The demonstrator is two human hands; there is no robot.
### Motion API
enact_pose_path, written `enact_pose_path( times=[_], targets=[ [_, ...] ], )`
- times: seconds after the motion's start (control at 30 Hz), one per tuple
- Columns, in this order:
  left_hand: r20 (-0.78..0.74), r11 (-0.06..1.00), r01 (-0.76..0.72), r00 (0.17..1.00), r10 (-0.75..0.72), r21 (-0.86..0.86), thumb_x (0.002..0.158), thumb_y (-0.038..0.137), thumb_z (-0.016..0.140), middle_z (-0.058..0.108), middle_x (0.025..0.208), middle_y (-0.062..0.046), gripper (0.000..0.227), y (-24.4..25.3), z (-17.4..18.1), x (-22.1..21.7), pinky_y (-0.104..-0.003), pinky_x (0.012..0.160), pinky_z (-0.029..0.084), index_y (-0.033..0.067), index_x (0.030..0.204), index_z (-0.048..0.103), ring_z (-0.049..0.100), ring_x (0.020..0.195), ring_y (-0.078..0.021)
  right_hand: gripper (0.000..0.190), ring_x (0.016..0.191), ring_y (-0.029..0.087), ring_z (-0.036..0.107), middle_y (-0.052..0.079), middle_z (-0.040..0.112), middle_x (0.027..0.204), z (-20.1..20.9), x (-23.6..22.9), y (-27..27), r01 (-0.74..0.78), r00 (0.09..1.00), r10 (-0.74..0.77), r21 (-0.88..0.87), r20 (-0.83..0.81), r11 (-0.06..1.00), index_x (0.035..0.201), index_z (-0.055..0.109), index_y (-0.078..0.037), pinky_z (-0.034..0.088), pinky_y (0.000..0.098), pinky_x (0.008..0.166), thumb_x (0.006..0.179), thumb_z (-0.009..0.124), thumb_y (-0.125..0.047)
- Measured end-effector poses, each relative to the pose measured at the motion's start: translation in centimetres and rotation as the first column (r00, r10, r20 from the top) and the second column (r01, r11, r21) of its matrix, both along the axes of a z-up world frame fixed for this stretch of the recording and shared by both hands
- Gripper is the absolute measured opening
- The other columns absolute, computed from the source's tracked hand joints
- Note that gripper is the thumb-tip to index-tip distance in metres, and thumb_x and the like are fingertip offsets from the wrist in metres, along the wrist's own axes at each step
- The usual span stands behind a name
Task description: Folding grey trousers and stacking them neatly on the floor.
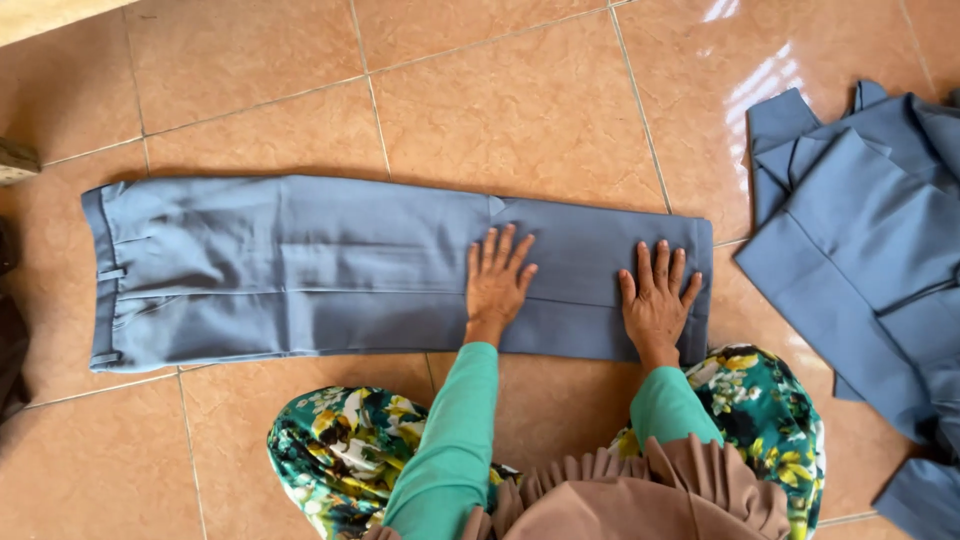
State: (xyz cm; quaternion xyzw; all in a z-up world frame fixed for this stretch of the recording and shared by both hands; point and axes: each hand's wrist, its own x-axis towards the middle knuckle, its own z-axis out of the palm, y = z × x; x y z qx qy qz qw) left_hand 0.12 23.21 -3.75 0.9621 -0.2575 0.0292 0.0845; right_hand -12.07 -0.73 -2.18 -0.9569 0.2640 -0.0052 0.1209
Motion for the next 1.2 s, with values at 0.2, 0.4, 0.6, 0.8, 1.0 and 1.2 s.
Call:
enact_pose_path(
  times=[0.2,0.4,0.6,0.8,1.0,1.2],
  targets=[
    [0.086,0.892,-0.45,0.888,0.451,-0.032,0.109,0.05,0.039,0.032,0.166,-0.01,0.055,2.7,-0.9,6.0,-0.068,0.119,0.008,0.0289,0.16,0.034,0.023,0.153,-0.0393,0.063,0.16,0.028,0.009,0.006,0.024,0.172,0.5,0.1,0.5,-0.011,0.999,0.012,-0.025,0.046,1.0,0.165,0.029,-0.028,-0.003,0.0582,0.126,0.111,0.023,-0.061],
    [0.035,0.922,0.307,0.951,-0.308,-0.236,0.099,0.058,0.048,0.033,0.167,-0.003,0.064,-6.8,0.0,-1.3,-0.06,0.125,0.022,0.031,0.157,0.039,0.025,0.158,-0.0327,0.063,0.16,0.028,0.009,0.004,0.023,0.172,0.0,0.3,0.3,0.006,1.0,-0.005,-0.043,0.022,0.999,0.165,0.029,-0.03,-0.002,0.0599,0.126,0.11,0.025,-0.06],
    [-0.186,0.962,0.216,0.965,-0.184,0.167,0.109,0.058,0.02,0.014,0.173,0.002,0.057,-6.2,0.4,3.7,-0.054,0.127,0.008,0.0404,0.163,0.017,0.013,0.159,-0.0282,0.062,0.16,0.031,0.007,0.006,0.021,0.172,0.1,0.3,0.3,-0.018,1.0,0.018,-0.036,-0.008,0.999,0.166,0.025,-0.029,-0.002,0.0614,0.125,0.111,0.024,-0.057],
    [0.154,0.961,-0.271,0.953,0.259,0.057,0.106,0.054,0.044,0.031,0.166,-0.012,0.055,3.0,-0.4,11.0,-0.069,0.12,0.011,0.0304,0.156,0.044,0.016,0.154,-0.0407,0.061,0.158,0.034,0.011,0.009,0.022,0.171,0.8,0.4,0.5,-0.045,0.997,0.048,-0.043,0.052,0.998,0.165,0.028,-0.025,0.0,0.063,0.123,0.112,0.025,-0.055],
    [0.189,0.979,-0.198,0.964,0.186,0.045,0.101,0.057,0.052,0.02,0.169,-0.014,0.073,-1.3,1.9,4.0,-0.066,0.123,0.016,0.0265,0.162,0.027,0.02,0.155,-0.0415,0.062,0.159,0.033,0.008,0.008,0.021,0.172,0.8,0.4,0.5,-0.035,0.999,0.036,-0.024,0.034,0.999,0.165,0.027,-0.026,-0.002,0.0632,0.124,0.111,0.023,-0.057],
    [0.067,0.98,-0.094,0.992,0.107,-0.175,0.103,0.057,0.04,0.031,0.168,-0.006,0.057,-3.5,-1.7,-4.7,-0.061,0.123,0.025,0.0365,0.157,0.037,0.031,0.154,-0.0345,0.063,0.158,0.034,0.008,0.011,0.021,0.172,1.8,0.4,0.9,-0.048,0.999,0.048,0.004,0.023,0.999,0.166,0.028,-0.022,-0.004,0.0619,0.123,0.113,0.024,-0.056]
  ],
)
